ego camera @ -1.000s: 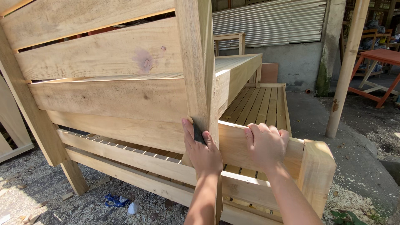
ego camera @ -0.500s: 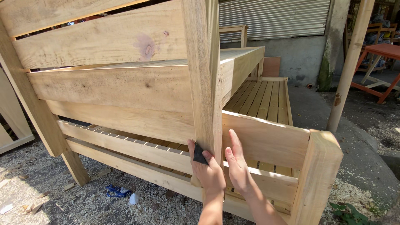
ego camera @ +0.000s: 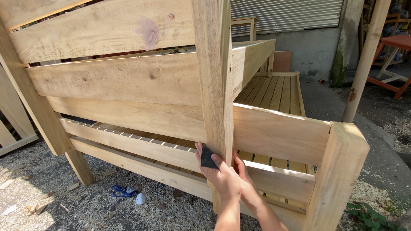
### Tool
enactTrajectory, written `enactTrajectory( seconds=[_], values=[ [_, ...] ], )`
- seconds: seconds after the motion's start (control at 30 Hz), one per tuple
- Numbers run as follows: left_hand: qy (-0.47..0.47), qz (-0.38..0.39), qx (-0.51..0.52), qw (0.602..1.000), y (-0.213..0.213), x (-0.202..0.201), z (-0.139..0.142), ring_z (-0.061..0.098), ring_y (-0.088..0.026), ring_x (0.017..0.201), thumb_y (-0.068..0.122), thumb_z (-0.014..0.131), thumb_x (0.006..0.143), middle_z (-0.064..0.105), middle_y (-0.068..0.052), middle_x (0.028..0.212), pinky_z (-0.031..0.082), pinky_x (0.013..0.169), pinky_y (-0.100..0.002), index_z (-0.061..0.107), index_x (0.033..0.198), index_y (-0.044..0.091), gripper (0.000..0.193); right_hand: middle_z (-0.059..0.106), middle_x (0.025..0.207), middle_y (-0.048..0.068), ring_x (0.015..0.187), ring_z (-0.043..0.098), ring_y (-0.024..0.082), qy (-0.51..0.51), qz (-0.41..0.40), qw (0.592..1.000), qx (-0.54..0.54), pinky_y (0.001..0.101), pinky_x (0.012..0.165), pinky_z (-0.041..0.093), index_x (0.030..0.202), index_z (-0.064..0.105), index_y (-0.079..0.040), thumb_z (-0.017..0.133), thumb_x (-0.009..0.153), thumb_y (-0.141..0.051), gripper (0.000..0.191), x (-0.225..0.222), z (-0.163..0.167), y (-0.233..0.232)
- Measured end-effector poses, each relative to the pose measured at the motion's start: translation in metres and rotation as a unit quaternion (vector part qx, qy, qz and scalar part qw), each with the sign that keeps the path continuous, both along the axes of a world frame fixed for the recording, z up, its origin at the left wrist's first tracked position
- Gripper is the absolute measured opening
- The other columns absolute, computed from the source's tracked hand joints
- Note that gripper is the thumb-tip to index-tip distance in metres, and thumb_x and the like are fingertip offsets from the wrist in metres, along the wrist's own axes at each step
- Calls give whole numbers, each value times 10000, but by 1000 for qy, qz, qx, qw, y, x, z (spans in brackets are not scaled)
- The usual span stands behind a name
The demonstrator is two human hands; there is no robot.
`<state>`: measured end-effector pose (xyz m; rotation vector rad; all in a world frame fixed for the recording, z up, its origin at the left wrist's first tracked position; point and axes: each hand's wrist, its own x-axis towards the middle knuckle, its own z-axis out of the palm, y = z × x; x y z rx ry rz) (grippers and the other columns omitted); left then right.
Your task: The person sands the wooden post and frame of an unfinished bed headboard outdoors, rubbing sandpaper along the vertical post and edges by hand. They steady the frame with one hand while sanding different sides of the post and adjacent rails.
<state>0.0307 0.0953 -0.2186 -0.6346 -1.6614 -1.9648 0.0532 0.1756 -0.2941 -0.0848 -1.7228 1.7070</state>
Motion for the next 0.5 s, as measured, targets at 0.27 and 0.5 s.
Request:
enactTrajectory(
  seconds=[0.27, 0.5],
  values=[
    [-518, -125, 104, 840, -17, 7, -65, 498, -362, 1365, 490, 320, 1079, 343, -237, 1558, 443, 1098, -425, 141, 1617, 95, 691, 329, 1624, 95, 1486, 315, 206, -27, -54, 998, 8, 349, 1199, 264, 1642, 153, -167, 442, 1040, -323, 685, 5, -19, -3],
    [-204, -169, 151, 952, -6, 0, -34, 620, -335, 1286, 527, 368, 1043, 572, -232, 1436, 491, 1052, -420, 477, 1452, -19, 691, 227, 1666, 72, 1520, 252, 195, -10, -47, 999, 0, 371, 1205, 251, 1623, 106, -165, 425, 1026, -381, 709, -1, -29, -6]
  ],
)
